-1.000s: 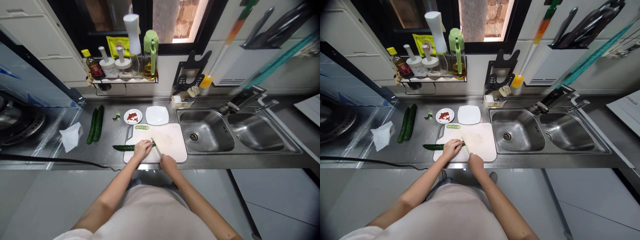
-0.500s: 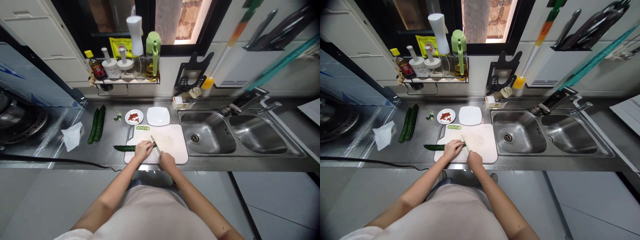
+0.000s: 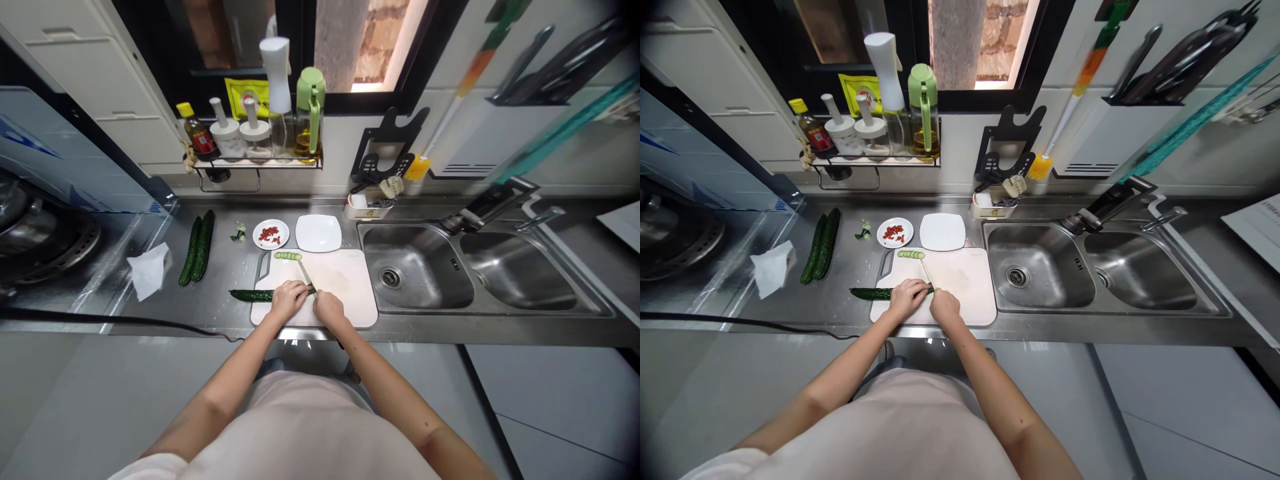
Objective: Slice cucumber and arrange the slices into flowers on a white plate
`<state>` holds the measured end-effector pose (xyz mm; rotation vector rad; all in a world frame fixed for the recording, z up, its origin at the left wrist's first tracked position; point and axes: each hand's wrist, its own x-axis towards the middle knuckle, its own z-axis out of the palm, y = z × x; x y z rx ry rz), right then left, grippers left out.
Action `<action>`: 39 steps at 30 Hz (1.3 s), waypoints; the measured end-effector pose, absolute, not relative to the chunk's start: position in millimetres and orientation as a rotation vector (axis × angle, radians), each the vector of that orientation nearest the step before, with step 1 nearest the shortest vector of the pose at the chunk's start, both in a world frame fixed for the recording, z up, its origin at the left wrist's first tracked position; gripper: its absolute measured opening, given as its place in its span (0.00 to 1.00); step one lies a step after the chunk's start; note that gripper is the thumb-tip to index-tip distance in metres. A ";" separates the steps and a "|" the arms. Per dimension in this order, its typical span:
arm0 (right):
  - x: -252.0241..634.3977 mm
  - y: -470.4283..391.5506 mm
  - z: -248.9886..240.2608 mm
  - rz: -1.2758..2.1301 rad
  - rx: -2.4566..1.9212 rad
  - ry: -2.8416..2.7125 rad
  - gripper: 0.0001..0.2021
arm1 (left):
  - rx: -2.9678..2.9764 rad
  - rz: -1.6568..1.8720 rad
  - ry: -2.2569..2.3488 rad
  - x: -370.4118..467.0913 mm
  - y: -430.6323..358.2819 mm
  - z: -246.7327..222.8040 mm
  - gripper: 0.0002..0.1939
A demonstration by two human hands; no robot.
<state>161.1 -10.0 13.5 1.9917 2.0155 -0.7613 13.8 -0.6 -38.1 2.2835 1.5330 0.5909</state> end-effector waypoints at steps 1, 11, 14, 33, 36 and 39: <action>161.6 -10.8 14.3 -0.761 1.991 2.011 0.17 | 2.279 0.583 1.534 13.8 -0.8 -37.6 0.12; 179.7 -45.4 17.5 -0.766 2.008 1.952 0.15 | 2.250 0.558 1.529 13.2 0.0 -37.3 0.12; 186.1 -56.8 20.8 -0.787 2.000 1.931 0.14 | 2.208 0.575 1.540 12.5 1.0 -36.6 0.13; 209.0 -67.8 37.5 -0.391 2.059 2.039 0.18 | 2.043 0.877 1.538 12.0 12.8 -13.2 0.14; 211.1 -67.4 33.9 -0.366 2.050 2.066 0.22 | 2.071 0.783 1.522 15.5 14.0 -8.0 0.15; 212.9 -68.5 30.9 -0.365 2.036 2.097 0.24 | 2.097 0.676 1.536 19.4 16.3 -4.8 0.16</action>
